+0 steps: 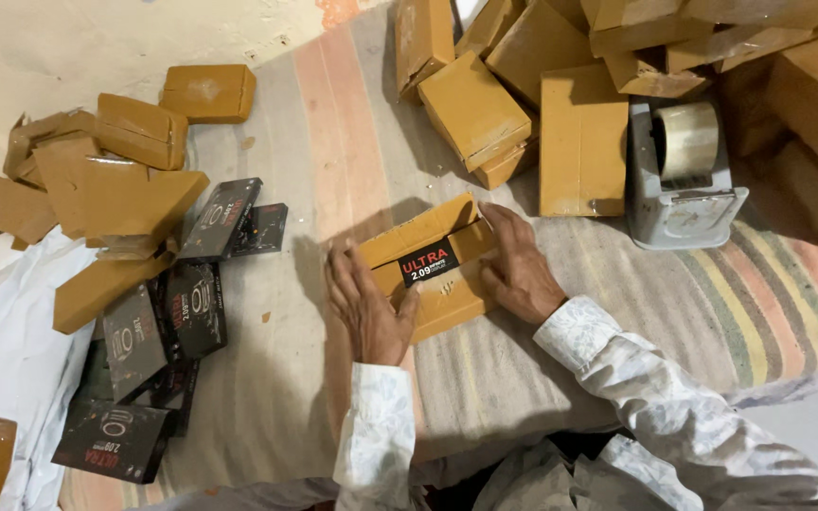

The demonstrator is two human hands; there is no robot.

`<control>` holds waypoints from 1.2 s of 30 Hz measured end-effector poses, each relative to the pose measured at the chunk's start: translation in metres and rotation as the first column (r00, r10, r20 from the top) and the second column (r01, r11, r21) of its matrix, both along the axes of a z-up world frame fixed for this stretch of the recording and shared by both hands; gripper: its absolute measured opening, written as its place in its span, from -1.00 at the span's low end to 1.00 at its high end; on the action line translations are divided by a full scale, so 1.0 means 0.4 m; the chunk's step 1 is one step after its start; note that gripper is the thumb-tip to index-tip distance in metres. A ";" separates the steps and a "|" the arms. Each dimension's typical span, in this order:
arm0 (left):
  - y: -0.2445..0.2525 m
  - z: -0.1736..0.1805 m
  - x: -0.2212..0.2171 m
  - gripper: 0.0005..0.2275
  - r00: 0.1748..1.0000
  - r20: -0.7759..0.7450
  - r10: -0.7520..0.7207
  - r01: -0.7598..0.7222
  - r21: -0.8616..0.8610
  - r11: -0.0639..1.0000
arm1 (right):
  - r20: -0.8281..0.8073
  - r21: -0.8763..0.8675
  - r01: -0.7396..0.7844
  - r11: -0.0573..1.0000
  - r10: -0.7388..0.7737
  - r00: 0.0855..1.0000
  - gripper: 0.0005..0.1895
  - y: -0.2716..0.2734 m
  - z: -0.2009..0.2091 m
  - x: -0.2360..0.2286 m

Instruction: The person assembles small cardboard boxes, places black product boxes inside, and seals them with clear tape using a tape dispenser. The person repeats this process for multiple units, stacking the sealed boxes nearby.

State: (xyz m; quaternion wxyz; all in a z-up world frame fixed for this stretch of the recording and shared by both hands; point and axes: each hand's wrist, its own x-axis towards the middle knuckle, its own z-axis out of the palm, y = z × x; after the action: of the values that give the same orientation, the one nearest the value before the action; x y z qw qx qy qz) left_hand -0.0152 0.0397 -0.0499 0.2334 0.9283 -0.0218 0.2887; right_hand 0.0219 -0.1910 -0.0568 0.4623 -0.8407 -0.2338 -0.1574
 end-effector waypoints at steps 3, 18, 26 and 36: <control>0.014 0.008 0.023 -0.05 0.994 -0.081 -0.066 0.076 0.129 0.989 | 0.050 -0.013 -0.033 0.999 0.034 0.998 -0.05 0.018 -0.002 0.024; -0.171 -0.072 -0.085 -0.39 0.964 -0.037 0.263 -0.236 0.333 0.913 | -0.352 -0.018 -0.085 0.996 0.073 0.933 -0.70 -0.019 -0.001 0.103; -0.112 -0.024 0.092 -0.62 0.915 -0.093 -0.392 0.396 0.029 0.918 | 0.063 0.068 0.352 0.934 -0.356 0.932 -0.75 -0.027 -0.024 -0.126; -0.233 0.026 0.021 -0.10 0.915 -0.231 -0.330 0.386 0.262 0.885 | -0.090 0.108 0.223 0.969 -0.214 0.973 -0.88 -0.170 0.017 -0.226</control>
State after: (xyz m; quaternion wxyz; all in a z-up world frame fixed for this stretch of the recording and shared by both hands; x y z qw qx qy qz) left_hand -0.0069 -0.0534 -0.0393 0.1391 0.9549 -0.2161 0.1485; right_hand -0.0686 -0.2591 -0.0499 0.4994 -0.8383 -0.1117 -0.1881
